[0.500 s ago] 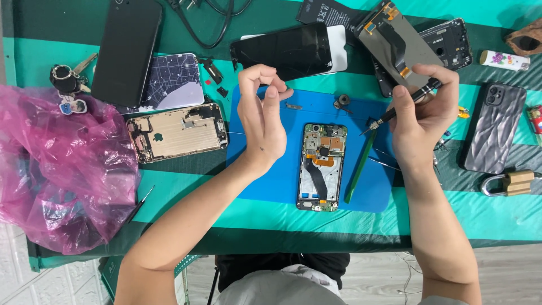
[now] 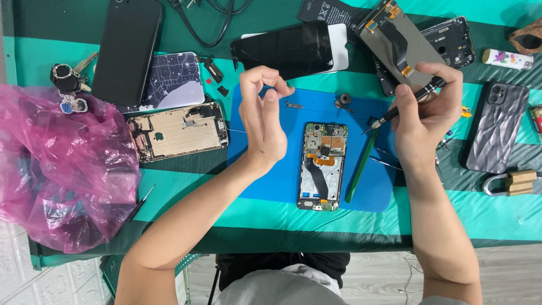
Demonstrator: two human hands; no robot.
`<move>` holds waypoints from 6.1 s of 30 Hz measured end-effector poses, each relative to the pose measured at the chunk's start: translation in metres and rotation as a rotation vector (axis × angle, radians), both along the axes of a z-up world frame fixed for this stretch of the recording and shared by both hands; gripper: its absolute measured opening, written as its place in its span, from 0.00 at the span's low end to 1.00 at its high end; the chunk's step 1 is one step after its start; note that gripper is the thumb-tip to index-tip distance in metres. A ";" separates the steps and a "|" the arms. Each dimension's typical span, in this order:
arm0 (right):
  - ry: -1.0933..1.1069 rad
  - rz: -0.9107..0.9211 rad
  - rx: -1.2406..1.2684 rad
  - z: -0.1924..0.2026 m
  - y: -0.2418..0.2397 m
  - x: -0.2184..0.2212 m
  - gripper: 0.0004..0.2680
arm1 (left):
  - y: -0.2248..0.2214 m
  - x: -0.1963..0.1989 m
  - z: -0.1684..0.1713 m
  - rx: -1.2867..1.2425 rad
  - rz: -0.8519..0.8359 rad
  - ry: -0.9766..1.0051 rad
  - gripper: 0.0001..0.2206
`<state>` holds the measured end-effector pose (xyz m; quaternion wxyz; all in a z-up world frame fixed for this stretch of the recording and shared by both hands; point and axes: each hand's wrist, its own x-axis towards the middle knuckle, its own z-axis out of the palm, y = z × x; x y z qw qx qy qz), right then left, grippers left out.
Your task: Repairing a smartphone by manipulating internal components and using a precision screwdriver
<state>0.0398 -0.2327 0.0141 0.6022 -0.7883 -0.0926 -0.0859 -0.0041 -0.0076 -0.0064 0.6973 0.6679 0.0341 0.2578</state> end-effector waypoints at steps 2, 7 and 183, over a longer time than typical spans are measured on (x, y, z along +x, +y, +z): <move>-0.003 0.003 0.003 -0.001 0.000 0.000 0.08 | 0.000 0.000 -0.002 -0.001 -0.004 0.006 0.20; -0.025 0.021 0.004 0.002 0.002 0.000 0.07 | 0.001 0.000 0.001 0.016 -0.010 0.029 0.20; 0.006 0.208 0.108 0.015 0.009 -0.017 0.10 | 0.020 0.012 -0.001 0.500 -0.547 -0.428 0.14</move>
